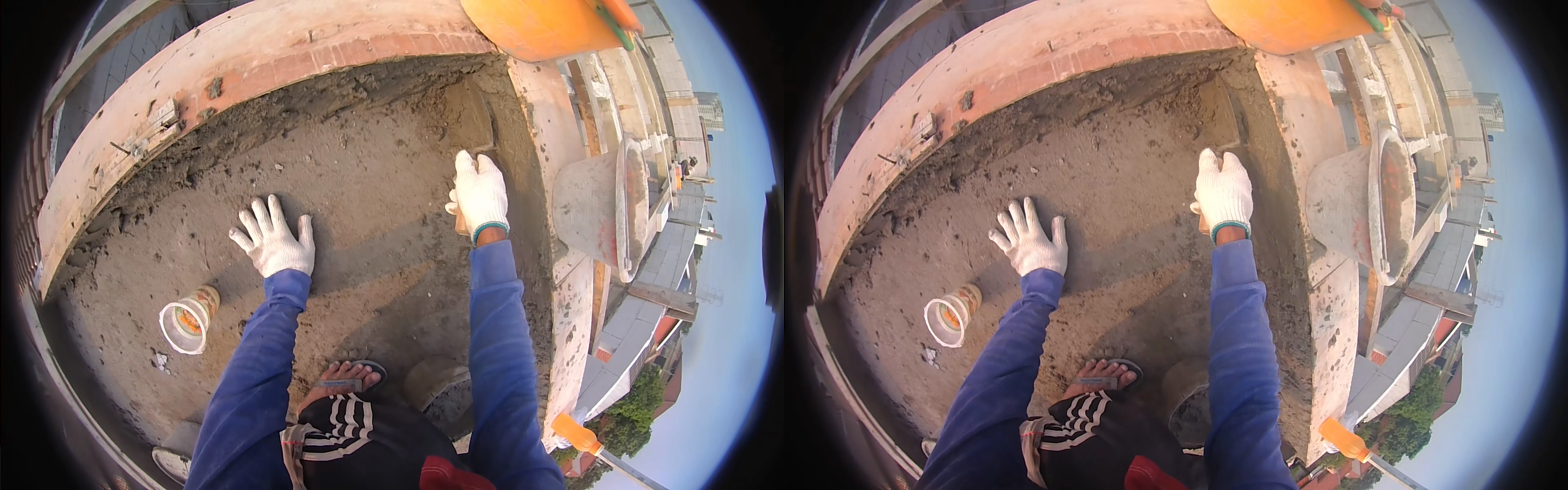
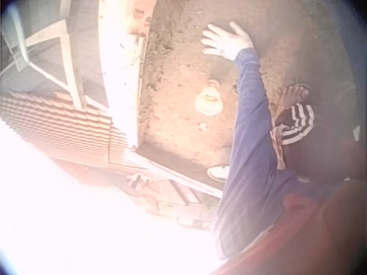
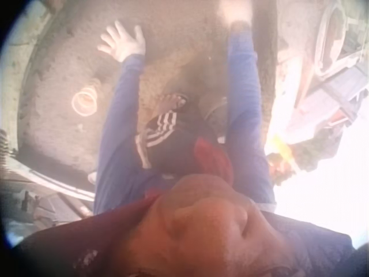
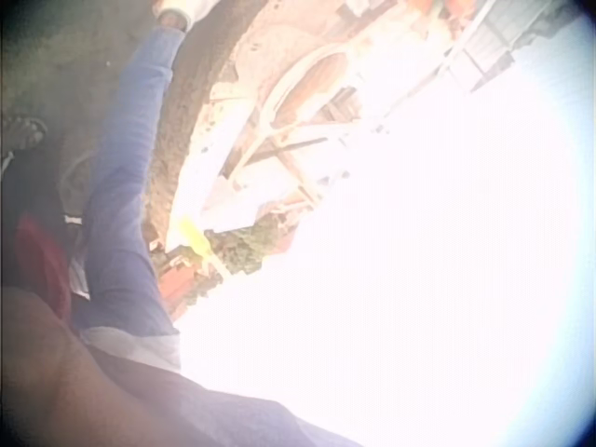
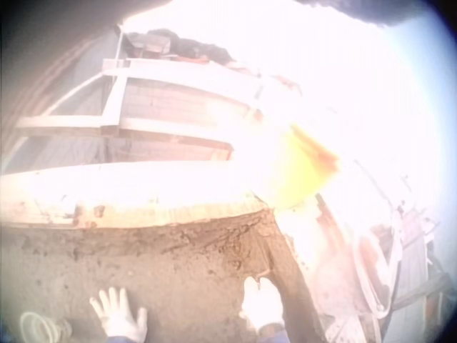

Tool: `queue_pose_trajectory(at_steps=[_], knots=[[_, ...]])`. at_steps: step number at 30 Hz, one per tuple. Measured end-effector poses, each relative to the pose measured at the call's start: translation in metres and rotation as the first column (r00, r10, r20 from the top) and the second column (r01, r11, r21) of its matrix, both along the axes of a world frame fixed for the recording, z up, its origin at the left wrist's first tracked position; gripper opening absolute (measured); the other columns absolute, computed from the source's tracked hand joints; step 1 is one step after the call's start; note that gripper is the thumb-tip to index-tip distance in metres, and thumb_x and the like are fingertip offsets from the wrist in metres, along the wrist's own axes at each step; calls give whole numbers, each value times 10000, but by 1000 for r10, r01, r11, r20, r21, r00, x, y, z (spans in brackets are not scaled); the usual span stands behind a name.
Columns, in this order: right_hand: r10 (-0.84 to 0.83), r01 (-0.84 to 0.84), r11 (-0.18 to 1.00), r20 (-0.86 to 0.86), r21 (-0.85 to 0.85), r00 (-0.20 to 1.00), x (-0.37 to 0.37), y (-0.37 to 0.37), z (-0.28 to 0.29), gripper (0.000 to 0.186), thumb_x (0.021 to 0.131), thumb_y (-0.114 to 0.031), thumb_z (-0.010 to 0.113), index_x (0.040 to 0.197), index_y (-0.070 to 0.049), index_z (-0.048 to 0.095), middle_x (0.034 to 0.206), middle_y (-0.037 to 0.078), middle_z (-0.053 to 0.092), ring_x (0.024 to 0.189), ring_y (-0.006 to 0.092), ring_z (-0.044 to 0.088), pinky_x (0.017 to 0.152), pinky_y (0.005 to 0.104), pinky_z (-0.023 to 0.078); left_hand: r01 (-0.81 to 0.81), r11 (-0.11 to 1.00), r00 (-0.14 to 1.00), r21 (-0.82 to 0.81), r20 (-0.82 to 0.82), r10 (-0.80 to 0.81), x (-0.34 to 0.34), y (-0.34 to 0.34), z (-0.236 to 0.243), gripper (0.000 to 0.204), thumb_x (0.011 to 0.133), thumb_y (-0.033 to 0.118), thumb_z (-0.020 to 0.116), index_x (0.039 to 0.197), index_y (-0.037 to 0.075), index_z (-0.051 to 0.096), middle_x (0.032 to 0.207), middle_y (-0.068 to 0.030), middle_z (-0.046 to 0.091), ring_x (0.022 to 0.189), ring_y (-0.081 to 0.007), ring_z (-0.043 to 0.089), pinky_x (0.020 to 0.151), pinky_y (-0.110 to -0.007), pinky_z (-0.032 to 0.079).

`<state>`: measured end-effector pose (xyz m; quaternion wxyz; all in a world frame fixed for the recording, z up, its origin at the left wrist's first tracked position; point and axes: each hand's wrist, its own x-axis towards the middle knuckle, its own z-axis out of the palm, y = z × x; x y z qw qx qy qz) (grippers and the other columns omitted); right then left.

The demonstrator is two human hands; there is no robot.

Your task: The person scoops wet cement from a bucket using a trowel and spreads it onto a circular concrete surface. They repeatedly smooth the cement with the trowel and occasionally use their gloved hands to press and level the material.

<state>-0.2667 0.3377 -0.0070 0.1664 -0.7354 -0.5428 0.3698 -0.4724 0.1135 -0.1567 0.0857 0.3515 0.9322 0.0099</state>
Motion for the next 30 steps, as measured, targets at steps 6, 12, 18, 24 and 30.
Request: queue_pose_trajectory(at_steps=[6, 12, 18, 24, 30], knots=[[-128, 126, 992, -239, -25, 963, 7, -22, 23, 473, 1175, -376, 623, 1380, 51, 621, 919, 81, 640, 623, 135, 621, 537, 329, 596, 5, 1000, 1000, 15, -5, -5, -2, -3, -2, 825, 1089, 598, 602, 1731, 96, 476, 1808, -211, 419, 1709, -467, 280, 1390, -710, 86], [-2, -8, 1000, -350, -28, 937, 33, -47, 37, 355, 1208, -374, 563, 1156, -26, 603, 901, 79, 618, 603, 133, 623, 511, 335, 572, -3, 999, 1000, 40, -19, 4, 0, -4, -6, 821, 1085, 589, 617, 1725, 92, 485, 1808, -211, 418, 1707, -469, 281, 1392, -706, 89], [-16, 5, 1000, -435, -28, 900, 35, 4, 11, 356, 1213, -429, 558, 1226, -78, 617, 906, 56, 623, 618, 157, 623, 532, 375, 586, 6, 999, 1000, 47, -27, -5, 3, -1, -6, 820, 1085, 589, 619, 1726, 96, 485, 1807, -209, 421, 1705, -468, 286, 1393, -703, 94], [28, -86, 989, -413, -121, 910, 38, -7, 15, 365, 1213, -429, 545, 1203, -69, 605, 865, 55, 610, 621, 154, 625, 529, 377, 592, -3, 999, 999, 35, -35, 4, 0, -3, -6, 822, 1085, 593, 617, 1725, 95, 485, 1801, -213, 426, 1700, -472, 292, 1392, -703, 96], [-11, -13, 999, -503, -45, 864, 33, 15, -12, 366, 1209, -443, 559, 1232, -80, 598, 886, 69, 625, 617, 173, 627, 524, 402, 584, -1, 1000, 1000, 18, -12, 1, 1, 0, -4, 826, 1091, 595, 607, 1737, 99, 466, 1821, -211, 392, 1714, -464, 262, 1401, -688, 76]])
